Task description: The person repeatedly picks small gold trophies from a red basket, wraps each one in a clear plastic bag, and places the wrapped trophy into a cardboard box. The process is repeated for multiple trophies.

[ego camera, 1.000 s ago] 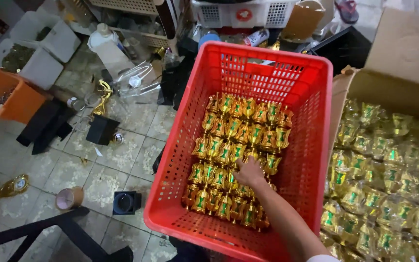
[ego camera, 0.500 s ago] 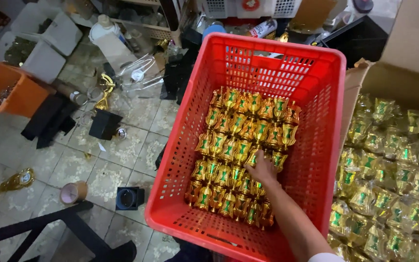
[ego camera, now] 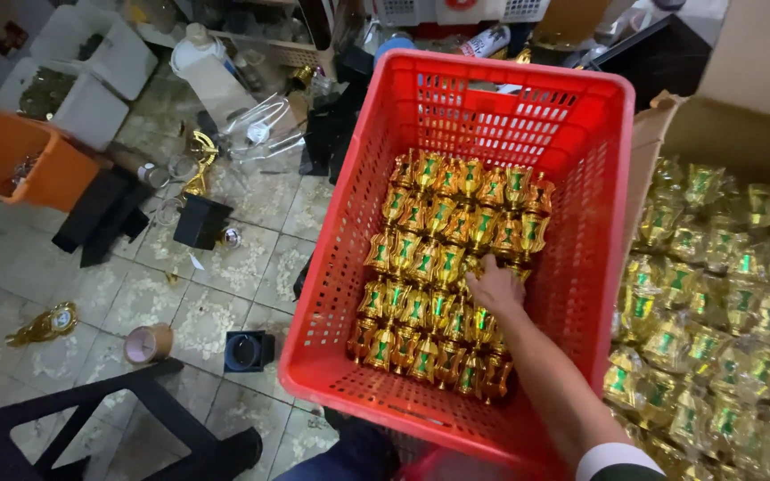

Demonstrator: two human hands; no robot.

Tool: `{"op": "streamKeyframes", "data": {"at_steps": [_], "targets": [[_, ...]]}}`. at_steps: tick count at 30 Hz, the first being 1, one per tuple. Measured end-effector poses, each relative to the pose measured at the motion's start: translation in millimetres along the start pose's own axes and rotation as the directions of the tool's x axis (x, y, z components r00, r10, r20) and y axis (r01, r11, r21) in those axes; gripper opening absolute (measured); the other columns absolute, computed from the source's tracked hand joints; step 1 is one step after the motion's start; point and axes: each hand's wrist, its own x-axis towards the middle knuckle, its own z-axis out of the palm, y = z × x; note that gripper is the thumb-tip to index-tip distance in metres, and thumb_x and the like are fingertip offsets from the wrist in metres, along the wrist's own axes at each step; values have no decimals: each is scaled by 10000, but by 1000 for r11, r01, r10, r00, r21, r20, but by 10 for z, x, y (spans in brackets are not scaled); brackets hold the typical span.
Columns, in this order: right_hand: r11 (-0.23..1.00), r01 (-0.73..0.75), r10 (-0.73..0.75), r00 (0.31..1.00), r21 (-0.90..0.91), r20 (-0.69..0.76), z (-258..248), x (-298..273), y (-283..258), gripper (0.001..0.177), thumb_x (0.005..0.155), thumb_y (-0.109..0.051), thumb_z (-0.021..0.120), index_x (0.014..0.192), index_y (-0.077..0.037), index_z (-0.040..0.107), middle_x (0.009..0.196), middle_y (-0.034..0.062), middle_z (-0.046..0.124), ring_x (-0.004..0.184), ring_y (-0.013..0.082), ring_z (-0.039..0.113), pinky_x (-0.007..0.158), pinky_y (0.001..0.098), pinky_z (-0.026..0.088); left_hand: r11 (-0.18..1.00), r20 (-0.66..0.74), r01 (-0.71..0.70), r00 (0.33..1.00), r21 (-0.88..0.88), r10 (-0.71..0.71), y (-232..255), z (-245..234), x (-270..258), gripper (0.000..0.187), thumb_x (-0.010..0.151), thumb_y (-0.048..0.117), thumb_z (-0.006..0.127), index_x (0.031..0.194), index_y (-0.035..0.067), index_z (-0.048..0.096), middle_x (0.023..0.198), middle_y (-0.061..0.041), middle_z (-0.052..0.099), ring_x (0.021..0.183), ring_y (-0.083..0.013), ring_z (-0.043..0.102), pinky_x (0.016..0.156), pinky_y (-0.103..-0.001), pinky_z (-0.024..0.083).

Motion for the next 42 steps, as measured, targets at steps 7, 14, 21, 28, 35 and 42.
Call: {"op": "streamKeyframes", "data": {"at_steps": [7, 14, 21, 28, 35, 42], "targets": [[997, -75, 76, 992, -20, 104, -1676, -782, -1453, 782, 778, -408, 802, 1381, -133, 388, 925, 36, 584, 671, 127, 528, 553, 247, 482, 995, -22, -37, 999, 97, 40, 497, -194, -379, 764, 913, 141, 414, 1612, 255, 128, 1534, -275, 280, 1216, -618, 427, 1003, -698, 333], [839, 435, -383, 899, 326, -214, -2716, -2000, -1199, 596, 831, -321, 513, 1375, -167, 323, 1419, 171, 381, 1333, 354, 417, 1082, 559, 374, 976, -253, -97, 957, 196, 146, 783, -398, -697, 1039, 628, 359, 673, 1576, 255, 263, 1466, -112, 524, 1147, -306, 625, 889, -433, 534], [623, 454, -464, 870, 637, -167, -3086, -3015, -840, 620, 781, 34, 760, 1252, -106, 381, 1065, 237, 677, 935, 343, 792, 778, 354, 705, 976, -302, 47, 953, 215, 21, 883, -304, -570, 785, 712, 237, 718, 1423, 173, 393, 1118, -98, 617, 936, -265, 636, 737, -392, 553], [805, 554, -518, 831, 212, -202, -3096, -3288, -725, 683, 844, -239, 806, 1469, -94, 572, 705, -30, 388, 563, 109, 308, 506, 258, 310, 918, -175, 71, 985, 390, -2, 943, -212, -314, 344, 807, 355, 689, 995, 104, 548, 840, -45, 609, 712, -186, 575, 592, -342, 454], [585, 523, -358, 852, 619, -381, -3523, -3533, -562, 653, 843, -117, 731, 1401, -94, 392, 1061, 177, 630, 928, 274, 735, 744, 343, 697, 954, -310, -97, 932, 282, 187, 764, -167, -46, 907, 709, 325, 785, 1435, 114, 286, 1297, -113, 563, 1138, -259, 603, 938, -384, 565], [832, 193, 49, 908, 520, -416, -3658, -4049, -981, 605, 811, -148, 666, 1396, -96, 517, 1141, 101, 509, 1105, 212, 598, 915, 315, 598, 760, -628, -382, 428, 525, 649, 560, -7, 141, 964, 779, 394, 809, 1538, 241, 235, 1011, -48, 608, 607, -109, 542, 544, -246, 523]]}}
